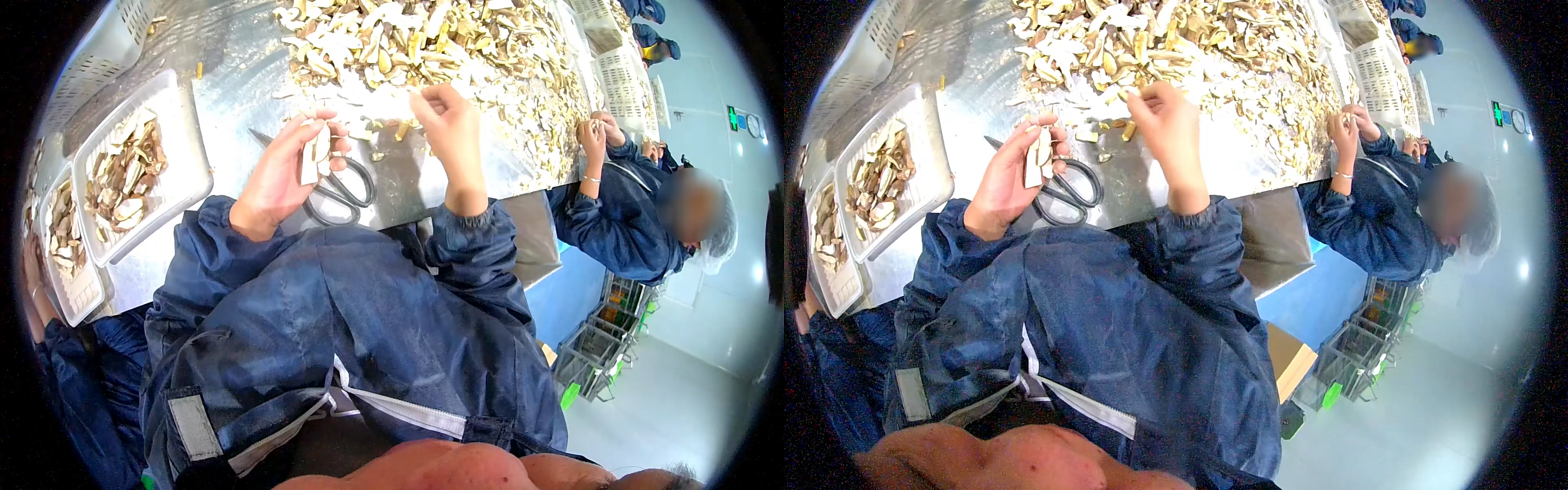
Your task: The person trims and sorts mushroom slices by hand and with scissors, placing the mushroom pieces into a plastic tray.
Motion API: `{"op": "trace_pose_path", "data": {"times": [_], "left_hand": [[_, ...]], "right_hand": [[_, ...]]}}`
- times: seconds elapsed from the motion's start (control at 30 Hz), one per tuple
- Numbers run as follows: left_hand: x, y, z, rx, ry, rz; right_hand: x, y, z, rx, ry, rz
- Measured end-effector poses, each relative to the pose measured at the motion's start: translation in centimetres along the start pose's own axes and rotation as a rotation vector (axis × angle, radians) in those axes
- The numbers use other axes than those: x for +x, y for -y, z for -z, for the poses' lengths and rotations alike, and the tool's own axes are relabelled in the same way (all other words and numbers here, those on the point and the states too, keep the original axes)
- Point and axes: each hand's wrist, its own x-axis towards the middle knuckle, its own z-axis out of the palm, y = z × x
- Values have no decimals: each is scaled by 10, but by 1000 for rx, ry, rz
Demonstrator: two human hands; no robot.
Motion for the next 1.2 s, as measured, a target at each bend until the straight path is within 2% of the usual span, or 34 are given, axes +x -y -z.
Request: {"op": "trace_pose_path", "data": {"times": [0.03, 0.1, 0.2, 0.3, 0.33, 0.43, 0.53, 0.63, 0.73, 0.93, 1.03, 1.13, 1.2], "left_hand": [[0, -1, -5, -17, -1, 13], [0, -1, -11, -36, 12, 41], [-3, 0, -8, -71, 46, 73], [-3, -2, 4, -78, 38, 100], [-4, -2, -1, -60, 3, 88], [-5, -2, -2, -63, 58, 96], [-3, 0, 4, -62, 66, 85], [-4, 0, 2, -61, 49, 75], [-3, 0, 2, -61, 70, 70], [-2, 1, 4, -43, 51, 56], [-3, 0, 4, -73, 65, 53], [-3, -2, 1, -89, 78, 56], [-3, -1, 3, -90, 97, 56]], "right_hand": [[-8, 7, -4, 119, 89, 9], [-25, 27, -12, 152, 321, 12], [-25, 17, -22, 46, 167, 126], [-20, -5, -9, -460, 118, 70], [-25, -7, -9, -525, 118, 81], [-34, -30, -12, -471, 76, 219], [-39, -31, -5, -241, 78, 16], [-38, -37, 3, 260, 159, -203], [-40, -38, 4, 495, 236, -241], [-43, -35, 0, 580, 247, -233], [-44, -39, 9, 143, 270, -210], [-36, -38, 8, -206, 32, -6], [-22, -48, 3, -321, -75, 144]]}}
